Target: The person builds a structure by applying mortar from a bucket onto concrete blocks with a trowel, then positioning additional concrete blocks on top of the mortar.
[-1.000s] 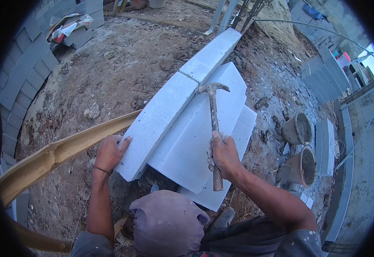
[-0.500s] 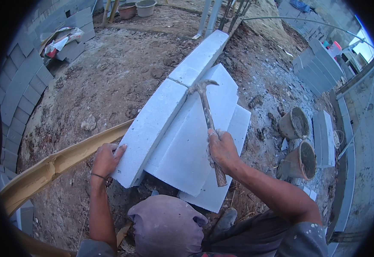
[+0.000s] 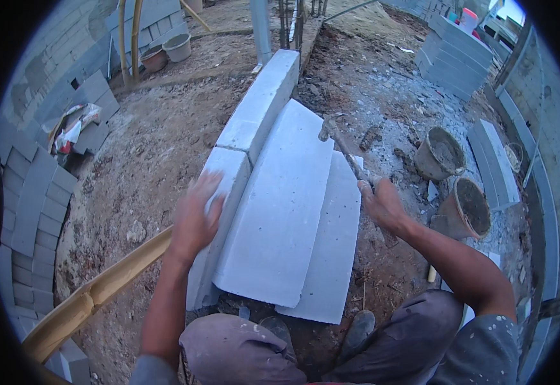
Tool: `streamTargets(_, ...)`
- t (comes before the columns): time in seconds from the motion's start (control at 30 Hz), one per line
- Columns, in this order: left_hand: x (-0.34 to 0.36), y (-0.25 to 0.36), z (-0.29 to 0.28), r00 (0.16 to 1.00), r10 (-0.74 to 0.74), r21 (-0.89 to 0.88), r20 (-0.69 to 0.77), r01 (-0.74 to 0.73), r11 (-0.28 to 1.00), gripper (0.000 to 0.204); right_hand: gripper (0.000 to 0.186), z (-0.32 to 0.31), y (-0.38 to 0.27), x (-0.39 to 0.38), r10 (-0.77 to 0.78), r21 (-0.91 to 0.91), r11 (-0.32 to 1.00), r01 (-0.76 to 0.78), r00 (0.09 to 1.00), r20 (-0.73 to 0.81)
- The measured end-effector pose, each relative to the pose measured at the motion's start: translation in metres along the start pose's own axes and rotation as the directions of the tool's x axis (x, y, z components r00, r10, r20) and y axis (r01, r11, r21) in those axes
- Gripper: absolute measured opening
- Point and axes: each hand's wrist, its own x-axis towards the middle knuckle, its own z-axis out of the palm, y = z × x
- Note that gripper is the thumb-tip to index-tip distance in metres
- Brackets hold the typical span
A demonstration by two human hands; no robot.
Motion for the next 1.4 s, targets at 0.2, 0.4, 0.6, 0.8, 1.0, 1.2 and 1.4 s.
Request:
streamTargets(0.2, 0.146, -0.035, 0.109, 0.964, 0.083, 0.276, 0.254, -0.154, 0.949, 0.058, 0.037, 0.018, 0.023, 0.072, 0.084, 0.364, 0.926, -0.102, 0.994, 0.067)
streamTargets(0.4, 0.151, -0.057, 0.148, 0.984, -0.041, 0.470, 0.171, -0.045, 0.881, 0.066, 0.030, 0.047, 0.045, 0.243, 0.234, 0.714, 0.680, -0.165, 0.972, 0.002)
streamTargets(0.6, 0.153, -0.051, 0.149, 0.969, -0.170, 0.549, 0.177, 0.046, 0.834, 0.072, 0.015, 0.100, 0.054, 0.420, 0.381, 0.954, 0.153, -0.257, 0.906, 0.183)
streamTargets(0.8, 0.160, -0.044, 0.147, 0.964, -0.165, 0.536, 0.206, 0.030, 0.844, 0.073, 0.014, 0.148, 0.040, 0.496, 0.406, 0.967, -0.103, -0.234, 0.877, 0.256)
streamTargets(1.0, 0.162, -0.040, 0.146, 0.954, -0.179, 0.515, 0.241, 0.031, 0.856, 0.072, 0.012, 0.166, 0.027, 0.512, 0.205, 0.910, -0.198, -0.365, 0.892, 0.403)
streamTargets(1.2, 0.164, -0.037, 0.144, 0.948, -0.204, 0.513, 0.245, 0.052, 0.857, 0.072, 0.011, 0.155, 0.012, 0.513, 0.351, 0.956, -0.136, -0.260, 0.890, 0.292)
streamTargets(1.4, 0.163, -0.036, 0.144, 0.948, -0.202, 0.508, 0.245, 0.052, 0.860, 0.072, 0.012, 0.148, 0.009, 0.508, 0.363, 0.954, -0.238, -0.183, 0.894, 0.262)
